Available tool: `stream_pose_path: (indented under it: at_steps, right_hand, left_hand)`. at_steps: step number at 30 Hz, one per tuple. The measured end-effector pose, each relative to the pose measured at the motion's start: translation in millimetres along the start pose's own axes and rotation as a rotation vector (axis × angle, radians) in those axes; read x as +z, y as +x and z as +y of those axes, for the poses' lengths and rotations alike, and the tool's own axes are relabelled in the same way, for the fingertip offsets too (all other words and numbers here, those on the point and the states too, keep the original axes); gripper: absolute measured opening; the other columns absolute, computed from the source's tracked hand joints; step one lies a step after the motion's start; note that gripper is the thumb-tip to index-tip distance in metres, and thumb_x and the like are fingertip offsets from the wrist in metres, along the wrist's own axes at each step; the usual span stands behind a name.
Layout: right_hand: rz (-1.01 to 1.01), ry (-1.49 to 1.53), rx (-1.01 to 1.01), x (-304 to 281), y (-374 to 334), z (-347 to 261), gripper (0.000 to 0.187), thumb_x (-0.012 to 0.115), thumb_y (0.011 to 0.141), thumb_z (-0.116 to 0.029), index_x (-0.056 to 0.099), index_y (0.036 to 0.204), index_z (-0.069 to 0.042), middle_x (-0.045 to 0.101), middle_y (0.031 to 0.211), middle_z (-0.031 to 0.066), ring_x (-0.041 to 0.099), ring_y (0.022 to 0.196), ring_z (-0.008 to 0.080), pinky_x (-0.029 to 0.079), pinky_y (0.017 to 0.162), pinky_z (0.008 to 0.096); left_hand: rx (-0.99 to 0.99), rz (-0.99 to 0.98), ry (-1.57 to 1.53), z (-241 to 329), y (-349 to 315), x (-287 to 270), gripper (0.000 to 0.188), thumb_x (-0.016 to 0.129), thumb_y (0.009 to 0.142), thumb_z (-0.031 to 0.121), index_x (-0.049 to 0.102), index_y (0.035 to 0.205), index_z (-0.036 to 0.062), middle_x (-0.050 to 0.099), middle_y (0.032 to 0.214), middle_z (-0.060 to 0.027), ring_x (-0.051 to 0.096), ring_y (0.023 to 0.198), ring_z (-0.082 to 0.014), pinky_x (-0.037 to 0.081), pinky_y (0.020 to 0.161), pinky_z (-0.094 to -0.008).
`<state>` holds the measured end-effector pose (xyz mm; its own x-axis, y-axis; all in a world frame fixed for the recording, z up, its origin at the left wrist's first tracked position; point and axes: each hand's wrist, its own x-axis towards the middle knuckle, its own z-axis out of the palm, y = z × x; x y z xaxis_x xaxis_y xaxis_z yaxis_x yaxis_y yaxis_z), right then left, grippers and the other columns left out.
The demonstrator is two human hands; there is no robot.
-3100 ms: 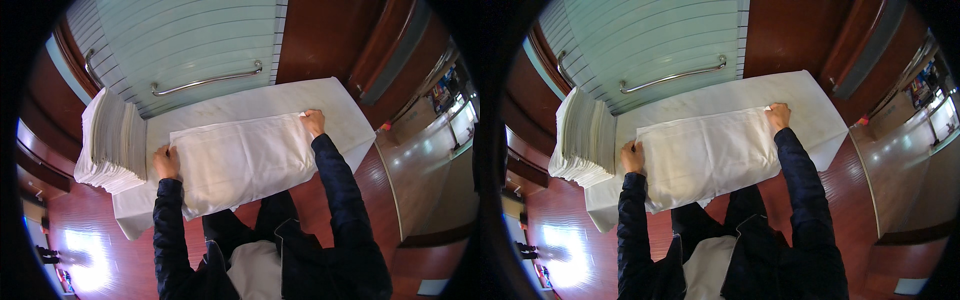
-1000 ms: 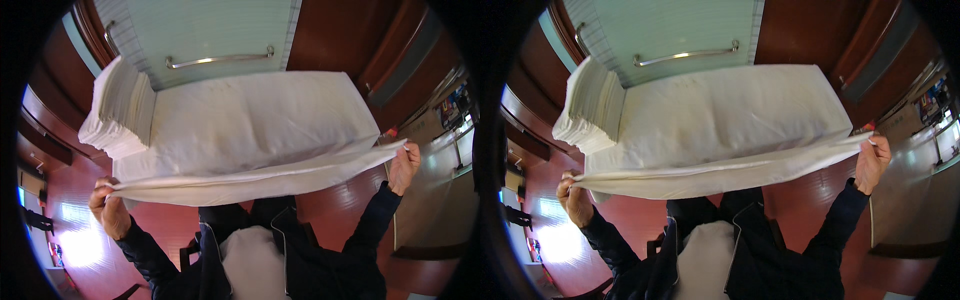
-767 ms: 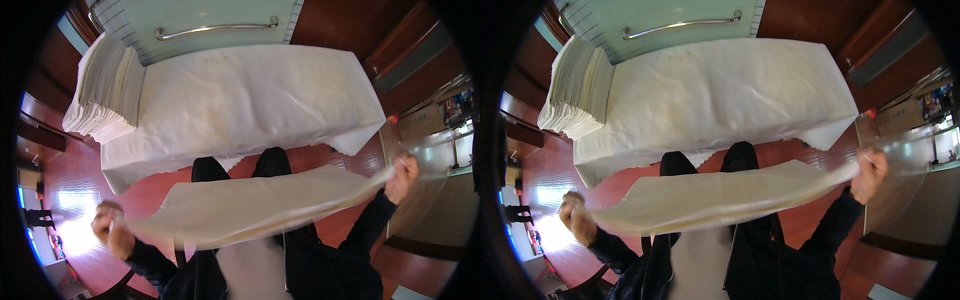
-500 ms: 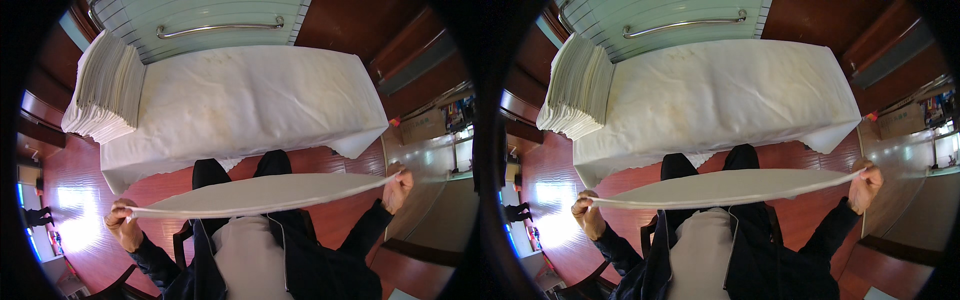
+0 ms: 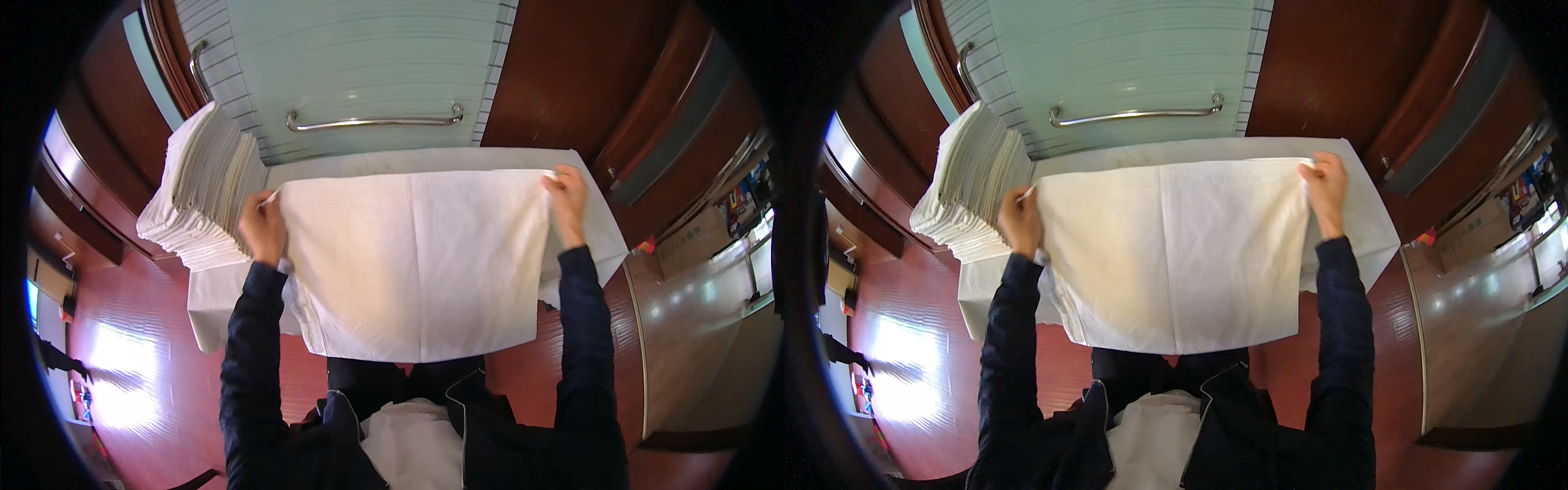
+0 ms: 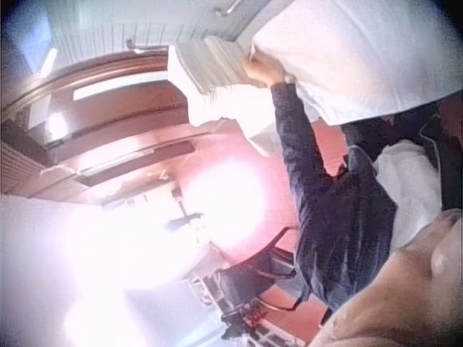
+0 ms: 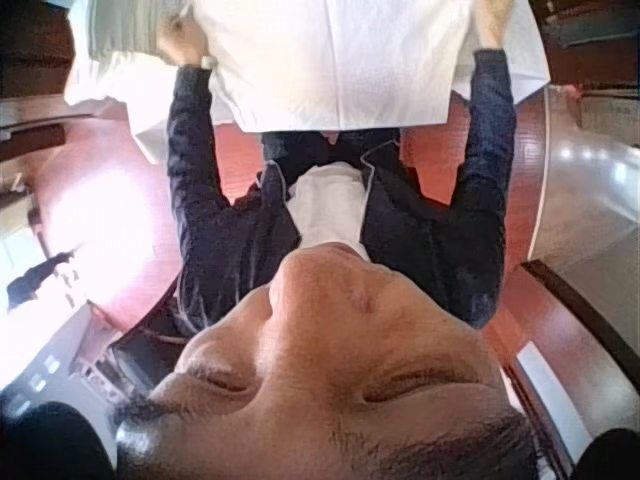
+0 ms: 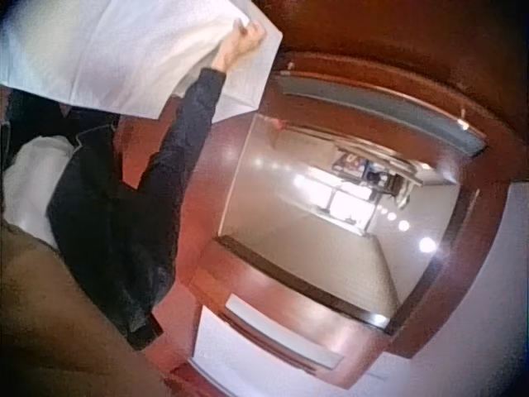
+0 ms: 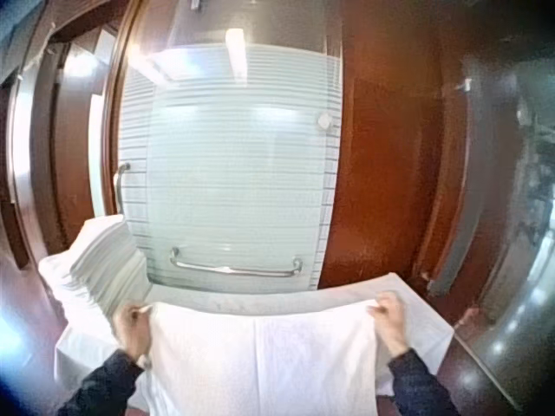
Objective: The person folds multiple white linens on a table, smoothing and aligning each piece before stacking them. The person then wipes a wooden surface with a yellow cloth.
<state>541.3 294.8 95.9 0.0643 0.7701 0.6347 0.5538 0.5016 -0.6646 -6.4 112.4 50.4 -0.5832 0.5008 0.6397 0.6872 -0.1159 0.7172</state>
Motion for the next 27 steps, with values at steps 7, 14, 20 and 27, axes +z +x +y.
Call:
stream_pose_path:
  at_steps: [7, 14, 20, 27]
  right_hand:
    - [-0.165, -0.419, 0.249, 106, -15, 78, 0.042, 0.075, 0.087, -0.012, 0.055, 0.123, -0.007, 0.074, 0.104, 0.0172, 0.07, 0.099, 0.0376, 0.053, 0.088, 0.0462]
    - [-0.193, -0.459, 0.164, 104, -18, 74, 0.041, 0.073, 0.089, -0.01, 0.053, 0.125, -0.007, 0.072, 0.107, 0.0216, 0.068, 0.104, 0.0394, 0.052, 0.089, 0.0478]
    - [-0.26, -0.547, 0.116, 107, -10, 66, 0.044, 0.075, 0.087, -0.011, 0.054, 0.126, -0.005, 0.072, 0.104, 0.0211, 0.068, 0.101, 0.0404, 0.052, 0.088, 0.0485]
    - [-0.169, -0.521, -0.015, 118, -10, 25, 0.059, 0.075, 0.086, -0.014, 0.051, 0.138, 0.002, 0.061, 0.133, 0.0245, 0.052, 0.129, 0.0398, 0.042, 0.107, 0.0502]
  left_hand:
    - [0.11, -0.212, 0.425, -57, -4, 79, 0.008, 0.059, 0.091, 0.004, 0.063, 0.098, 0.0042, 0.069, 0.101, -0.0188, 0.066, 0.091, -0.0443, 0.051, 0.077, -0.052]
    - [0.113, -0.222, 0.483, -62, -7, 81, 0.011, 0.059, 0.09, 0.002, 0.06, 0.101, 0.0033, 0.069, 0.102, -0.0195, 0.067, 0.091, -0.0437, 0.052, 0.077, -0.0526]
    - [0.115, -0.246, 0.467, -58, -11, 71, 0.013, 0.06, 0.088, 0.0, 0.059, 0.101, 0.0039, 0.067, 0.109, -0.02, 0.067, 0.091, -0.0444, 0.053, 0.077, -0.0529]
    - [0.361, -0.273, 0.57, -15, -23, 77, 0.041, 0.068, 0.089, 0.009, 0.061, 0.129, 0.0037, 0.058, 0.138, -0.0203, 0.055, 0.125, -0.0398, 0.045, 0.105, -0.0486]
